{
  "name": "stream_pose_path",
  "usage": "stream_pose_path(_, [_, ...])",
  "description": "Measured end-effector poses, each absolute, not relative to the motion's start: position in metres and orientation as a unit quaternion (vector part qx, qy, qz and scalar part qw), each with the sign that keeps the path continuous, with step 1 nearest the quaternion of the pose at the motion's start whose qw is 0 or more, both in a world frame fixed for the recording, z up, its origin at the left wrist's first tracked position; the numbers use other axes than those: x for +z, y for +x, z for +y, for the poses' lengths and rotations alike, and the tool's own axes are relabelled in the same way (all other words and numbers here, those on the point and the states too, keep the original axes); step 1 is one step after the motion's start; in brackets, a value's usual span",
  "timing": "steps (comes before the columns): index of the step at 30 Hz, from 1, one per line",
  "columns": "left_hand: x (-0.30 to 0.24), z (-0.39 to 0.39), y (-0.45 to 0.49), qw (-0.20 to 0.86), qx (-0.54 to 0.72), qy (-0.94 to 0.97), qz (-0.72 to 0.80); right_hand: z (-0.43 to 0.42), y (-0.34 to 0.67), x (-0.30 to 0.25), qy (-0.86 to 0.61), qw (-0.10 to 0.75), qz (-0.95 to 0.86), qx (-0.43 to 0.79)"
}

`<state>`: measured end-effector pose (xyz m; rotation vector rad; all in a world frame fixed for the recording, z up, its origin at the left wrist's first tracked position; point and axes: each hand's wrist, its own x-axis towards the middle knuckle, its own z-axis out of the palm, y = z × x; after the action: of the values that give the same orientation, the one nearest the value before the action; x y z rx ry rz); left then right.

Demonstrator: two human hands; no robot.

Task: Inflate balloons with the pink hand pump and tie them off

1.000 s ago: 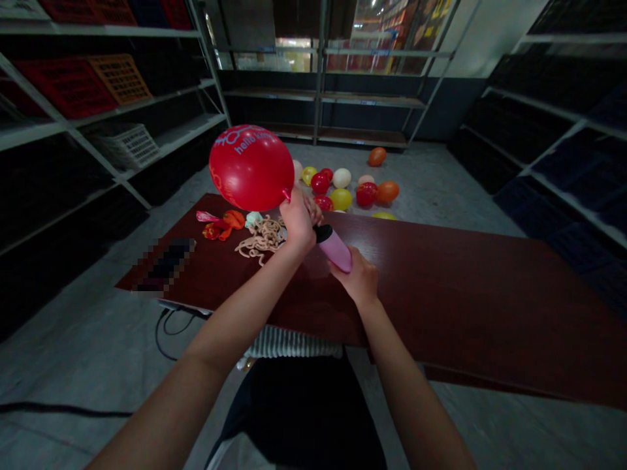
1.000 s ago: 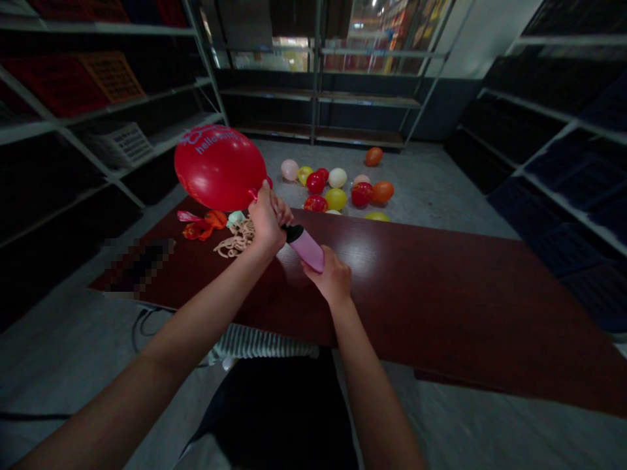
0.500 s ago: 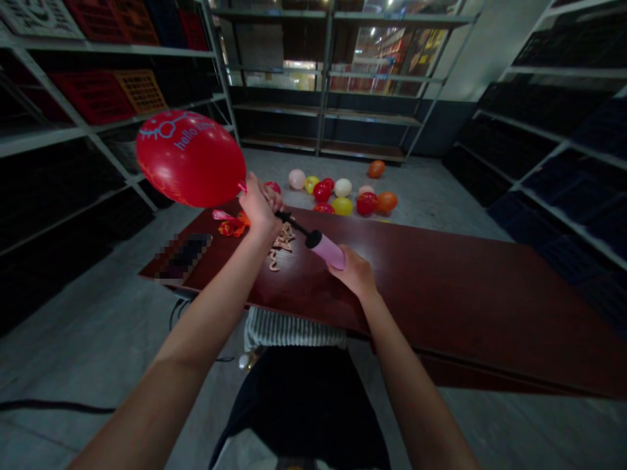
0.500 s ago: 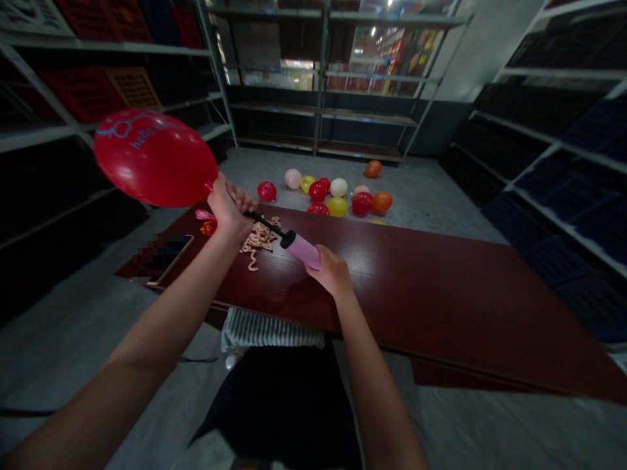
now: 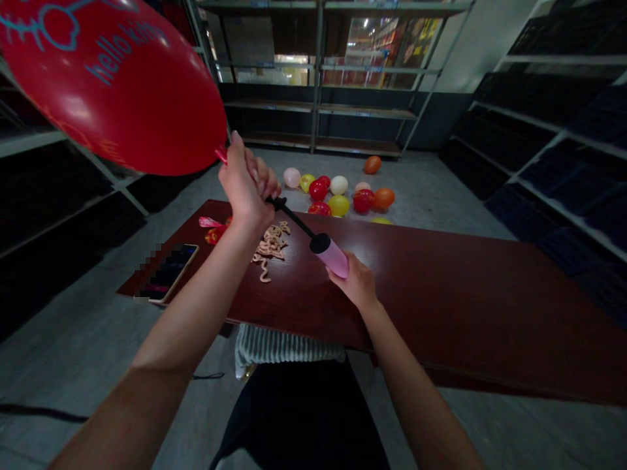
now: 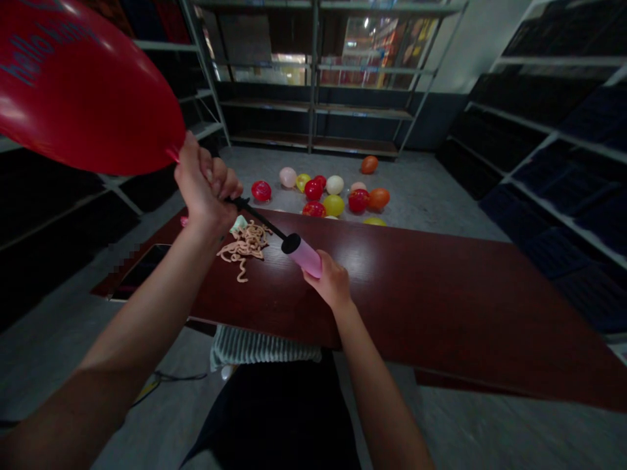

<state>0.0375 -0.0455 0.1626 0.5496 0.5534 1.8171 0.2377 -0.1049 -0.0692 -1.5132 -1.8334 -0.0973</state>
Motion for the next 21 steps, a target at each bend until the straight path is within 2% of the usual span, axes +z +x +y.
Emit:
stream_pose_path(6, [0.131,-0.038,0.1,0.597,0.721,0.262,0.235,-0.104,0.24,-0.073,-0.613,0.389,-0.685,-0.061])
stream_pose_path(11, [0.097,-0.038,0.137,0.622,0.705,0.198,0.278,-0.103,0.241,-0.075,-0.65,0.387,-0.65,-0.071])
stream_pose_path(21, [0.096,-0.039,0.108,0.585,0.725,0.273,0.239,-0.102,0.236,-0.069,-0.621,0.383,-0.681,-0.059])
